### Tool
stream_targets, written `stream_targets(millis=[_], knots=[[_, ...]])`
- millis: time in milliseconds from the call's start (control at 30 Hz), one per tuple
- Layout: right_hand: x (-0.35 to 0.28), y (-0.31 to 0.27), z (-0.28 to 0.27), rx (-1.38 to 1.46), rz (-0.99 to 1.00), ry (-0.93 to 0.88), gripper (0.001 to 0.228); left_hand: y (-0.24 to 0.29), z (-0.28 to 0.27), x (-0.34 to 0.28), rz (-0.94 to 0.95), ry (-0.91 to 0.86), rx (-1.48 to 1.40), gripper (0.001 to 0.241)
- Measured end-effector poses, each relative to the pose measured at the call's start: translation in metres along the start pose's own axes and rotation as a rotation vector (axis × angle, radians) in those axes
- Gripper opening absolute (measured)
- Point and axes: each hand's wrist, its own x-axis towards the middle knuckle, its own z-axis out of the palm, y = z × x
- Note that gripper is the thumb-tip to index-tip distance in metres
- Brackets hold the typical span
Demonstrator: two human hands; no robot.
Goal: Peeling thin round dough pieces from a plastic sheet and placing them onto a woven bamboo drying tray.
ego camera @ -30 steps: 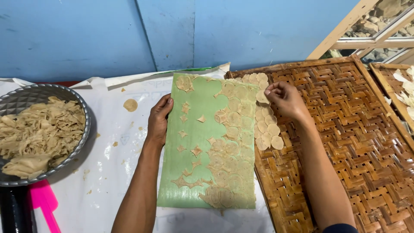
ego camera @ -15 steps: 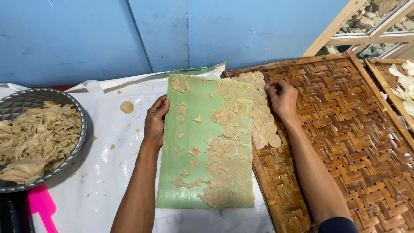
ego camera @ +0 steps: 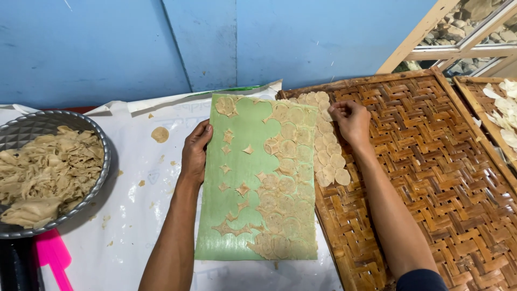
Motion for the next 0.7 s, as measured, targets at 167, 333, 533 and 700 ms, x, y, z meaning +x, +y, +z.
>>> stream_targets(millis=[167,333,533,700], knots=[[-0.014,-0.029,-0.016,-0.059,-0.061,-0.02,0.015,0.012,0.011,-0.007,-0.004,-0.002,-0.002,0.03],[-0.025,-0.046,-0.025,-0.16,-0.088,-0.08,0.025,0.01,0.009,-0.007,-0.005,0.002,-0.009,0.03],[-0.023,-0.03,-0.022,-0.246,-0.084,-0.018,0.018,0.016,0.015,-0.011,0.005,0.004,-0.006,0.03],[-0.018,-0.009,-0.018,-0.456,-0.205,-0.011,0.013,0.02,0.018,-0.014,0.0,0.013,-0.001,0.03]])
